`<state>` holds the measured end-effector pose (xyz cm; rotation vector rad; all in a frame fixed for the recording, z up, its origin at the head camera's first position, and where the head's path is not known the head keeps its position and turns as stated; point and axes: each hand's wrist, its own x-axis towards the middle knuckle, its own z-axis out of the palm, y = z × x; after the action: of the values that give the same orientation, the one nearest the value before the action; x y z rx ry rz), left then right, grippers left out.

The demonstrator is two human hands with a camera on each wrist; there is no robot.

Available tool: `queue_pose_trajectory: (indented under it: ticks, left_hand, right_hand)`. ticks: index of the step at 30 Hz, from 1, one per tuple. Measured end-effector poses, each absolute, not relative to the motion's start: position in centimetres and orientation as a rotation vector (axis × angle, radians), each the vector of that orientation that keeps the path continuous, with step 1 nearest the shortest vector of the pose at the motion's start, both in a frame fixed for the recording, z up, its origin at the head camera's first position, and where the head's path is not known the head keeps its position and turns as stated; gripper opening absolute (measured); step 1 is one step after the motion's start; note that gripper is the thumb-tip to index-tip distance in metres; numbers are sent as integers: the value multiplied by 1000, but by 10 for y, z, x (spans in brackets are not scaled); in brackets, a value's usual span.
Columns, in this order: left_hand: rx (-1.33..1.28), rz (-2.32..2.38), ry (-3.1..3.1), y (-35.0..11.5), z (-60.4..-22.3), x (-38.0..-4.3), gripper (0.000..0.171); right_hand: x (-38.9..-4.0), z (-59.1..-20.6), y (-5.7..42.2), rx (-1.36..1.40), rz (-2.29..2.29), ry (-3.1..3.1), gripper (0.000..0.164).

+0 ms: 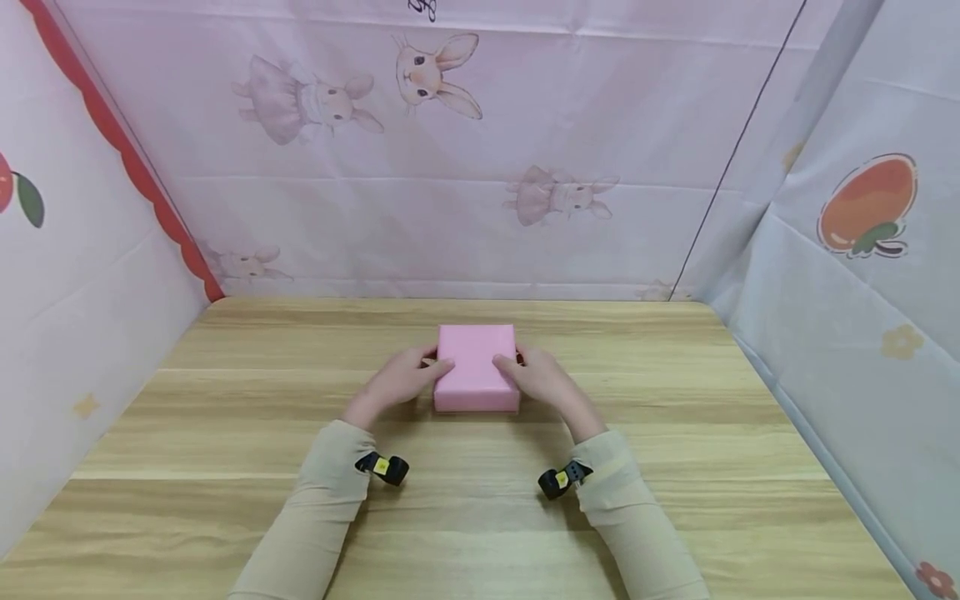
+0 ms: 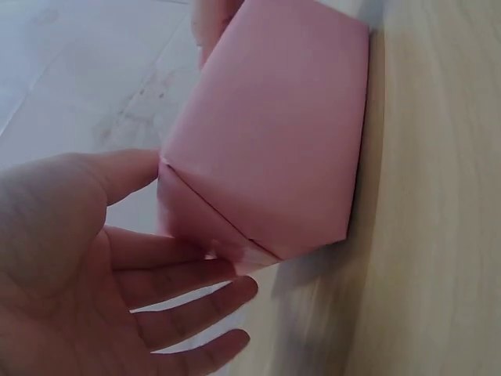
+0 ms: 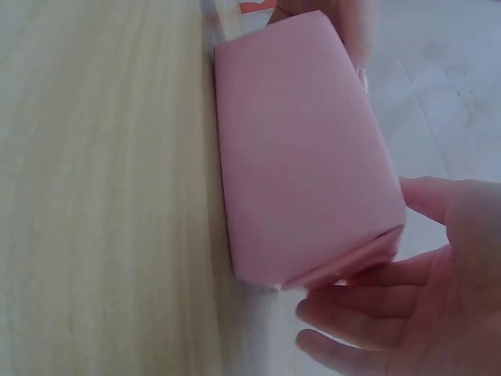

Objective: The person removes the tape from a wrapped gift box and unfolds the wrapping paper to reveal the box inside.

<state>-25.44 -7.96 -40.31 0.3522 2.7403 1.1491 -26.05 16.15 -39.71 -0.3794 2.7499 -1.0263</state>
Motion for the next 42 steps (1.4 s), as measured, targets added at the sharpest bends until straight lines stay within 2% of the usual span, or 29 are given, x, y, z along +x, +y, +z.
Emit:
queue_pose_trajectory:
  ticks: [7,21,33,42]
  left_hand:
    - [267,1324,2726,-76,-398,-250,61]
    - [212,1703,2687,-72,-395,-252,53]
    - [22,2020,2562,-66,-398,-258,37]
    - [28,2124,2469,-65,-398,-257,28]
  right_hand:
    - [-259,-395,162,-351,-1164,2760,67]
    - [-261,-391,165,-311,-1515,2653,69]
    - [-267,-389,163,-213,-2005,2387,47]
    - [-270,-393,165,-128,-2155,2324,30]
